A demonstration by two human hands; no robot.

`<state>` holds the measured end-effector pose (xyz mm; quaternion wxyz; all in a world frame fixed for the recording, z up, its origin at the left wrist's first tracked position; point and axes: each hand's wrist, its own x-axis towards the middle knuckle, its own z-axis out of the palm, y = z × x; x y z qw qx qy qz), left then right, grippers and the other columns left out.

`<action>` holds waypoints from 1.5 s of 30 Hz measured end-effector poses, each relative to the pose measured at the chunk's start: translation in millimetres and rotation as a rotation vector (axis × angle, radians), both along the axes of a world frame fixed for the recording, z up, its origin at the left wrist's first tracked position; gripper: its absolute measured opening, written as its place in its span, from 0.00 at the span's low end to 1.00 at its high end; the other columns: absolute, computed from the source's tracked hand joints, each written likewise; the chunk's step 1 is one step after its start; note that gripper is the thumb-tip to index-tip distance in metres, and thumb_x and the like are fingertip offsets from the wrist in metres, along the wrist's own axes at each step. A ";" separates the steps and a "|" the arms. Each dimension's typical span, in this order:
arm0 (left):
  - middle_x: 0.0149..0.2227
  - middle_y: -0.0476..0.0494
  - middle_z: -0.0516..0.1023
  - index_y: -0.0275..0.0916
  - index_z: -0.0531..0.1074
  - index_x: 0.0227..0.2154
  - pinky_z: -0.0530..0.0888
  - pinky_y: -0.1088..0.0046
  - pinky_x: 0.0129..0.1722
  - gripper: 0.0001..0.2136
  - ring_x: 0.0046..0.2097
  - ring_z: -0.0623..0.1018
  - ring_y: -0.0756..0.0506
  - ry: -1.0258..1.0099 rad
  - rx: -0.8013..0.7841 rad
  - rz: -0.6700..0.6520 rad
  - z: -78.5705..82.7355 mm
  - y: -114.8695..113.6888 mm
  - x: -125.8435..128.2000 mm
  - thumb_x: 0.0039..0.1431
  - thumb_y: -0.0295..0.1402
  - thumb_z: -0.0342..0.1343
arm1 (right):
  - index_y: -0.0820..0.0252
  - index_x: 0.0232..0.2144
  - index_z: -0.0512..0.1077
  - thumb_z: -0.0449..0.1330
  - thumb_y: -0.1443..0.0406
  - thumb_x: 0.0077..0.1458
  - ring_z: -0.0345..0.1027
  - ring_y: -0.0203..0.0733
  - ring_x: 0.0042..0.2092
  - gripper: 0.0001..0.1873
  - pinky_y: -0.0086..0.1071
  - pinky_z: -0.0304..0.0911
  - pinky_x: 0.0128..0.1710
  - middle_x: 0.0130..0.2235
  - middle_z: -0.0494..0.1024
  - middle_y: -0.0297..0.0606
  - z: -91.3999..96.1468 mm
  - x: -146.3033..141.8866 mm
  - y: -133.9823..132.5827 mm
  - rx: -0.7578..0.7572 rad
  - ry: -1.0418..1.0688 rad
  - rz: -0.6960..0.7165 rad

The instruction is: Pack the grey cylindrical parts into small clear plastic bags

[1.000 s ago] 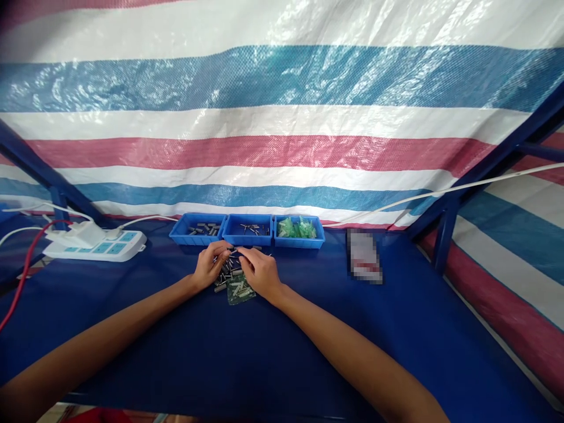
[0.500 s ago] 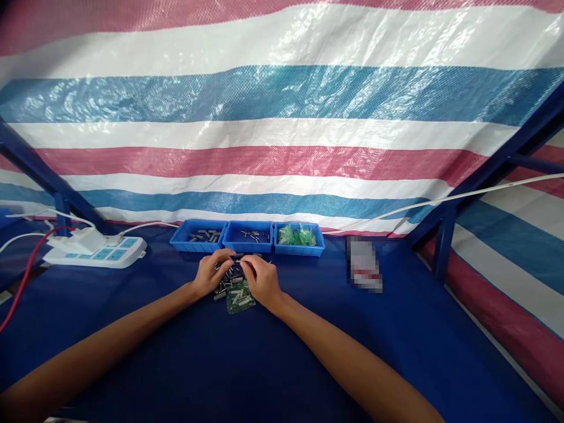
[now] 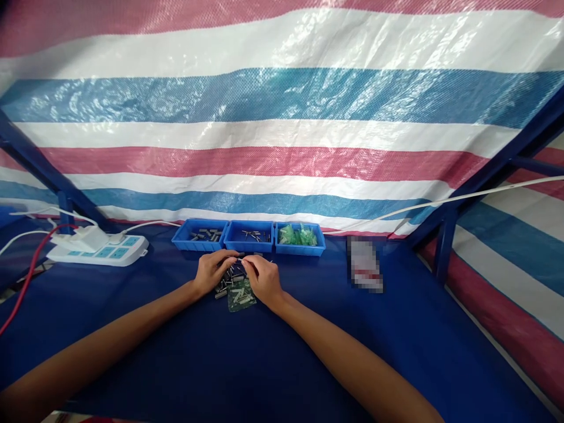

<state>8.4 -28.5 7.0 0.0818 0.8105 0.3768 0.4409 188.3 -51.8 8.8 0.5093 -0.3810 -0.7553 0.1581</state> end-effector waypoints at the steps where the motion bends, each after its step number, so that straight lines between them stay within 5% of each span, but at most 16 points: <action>1: 0.36 0.43 0.79 0.36 0.73 0.39 0.73 0.76 0.35 0.12 0.35 0.78 0.48 0.003 -0.006 0.000 0.5 -0.4 0.2 0.63 0.38 0.48 | 0.61 0.34 0.72 0.50 0.64 0.62 0.69 0.37 0.30 0.12 0.28 0.62 0.31 0.31 0.76 0.39 -0.7 0.0 0.4 -0.006 -0.007 0.002; 17: 0.43 0.41 0.77 0.37 0.70 0.46 0.73 0.73 0.44 0.12 0.46 0.76 0.46 -0.027 0.008 -0.091 1.3 -3.4 -0.7 0.64 0.33 0.48 | 0.61 0.28 0.71 0.50 0.61 0.61 0.63 0.34 0.24 0.14 0.27 0.55 0.27 0.23 0.71 0.34 -8.2 -0.6 2.7 -0.024 -0.086 -0.005; 24: 0.39 0.43 0.78 0.37 0.72 0.41 0.70 0.79 0.27 0.13 0.23 0.73 0.54 -0.081 -0.062 -0.035 0.1 -3.8 0.1 0.66 0.35 0.43 | 0.61 0.25 0.70 0.50 0.61 0.61 0.62 0.33 0.23 0.16 0.27 0.54 0.26 0.21 0.69 0.33 -8.8 -1.3 2.5 0.001 -0.108 0.007; 29: 0.23 0.50 0.74 0.36 0.72 0.38 0.67 0.82 0.25 0.13 0.21 0.71 0.54 -0.073 -0.019 -0.013 -0.5 -3.1 0.4 0.66 0.36 0.44 | 0.61 0.26 0.71 0.51 0.62 0.61 0.62 0.34 0.23 0.15 0.27 0.55 0.26 0.21 0.69 0.34 -9.6 -1.2 2.2 0.009 -0.102 -0.016; 37: 0.26 0.48 0.76 0.36 0.71 0.39 0.68 0.80 0.26 0.12 0.25 0.74 0.52 -0.056 0.047 0.037 -7.0 -0.1 -1.6 0.63 0.39 0.49 | 0.60 0.46 0.70 0.50 0.64 0.61 0.68 0.37 0.29 0.14 0.29 0.62 0.30 0.32 0.75 0.40 -7.4 -0.6 2.7 0.012 -0.059 0.021; 45: 0.26 0.48 0.77 0.37 0.70 0.40 0.70 0.80 0.28 0.11 0.26 0.75 0.52 -0.065 0.058 0.023 -11.4 1.2 -3.6 0.62 0.39 0.49 | 0.60 0.31 0.72 0.51 0.63 0.61 0.65 0.35 0.27 0.12 0.28 0.58 0.29 0.26 0.71 0.37 -13.3 -1.8 3.8 0.046 -0.168 0.040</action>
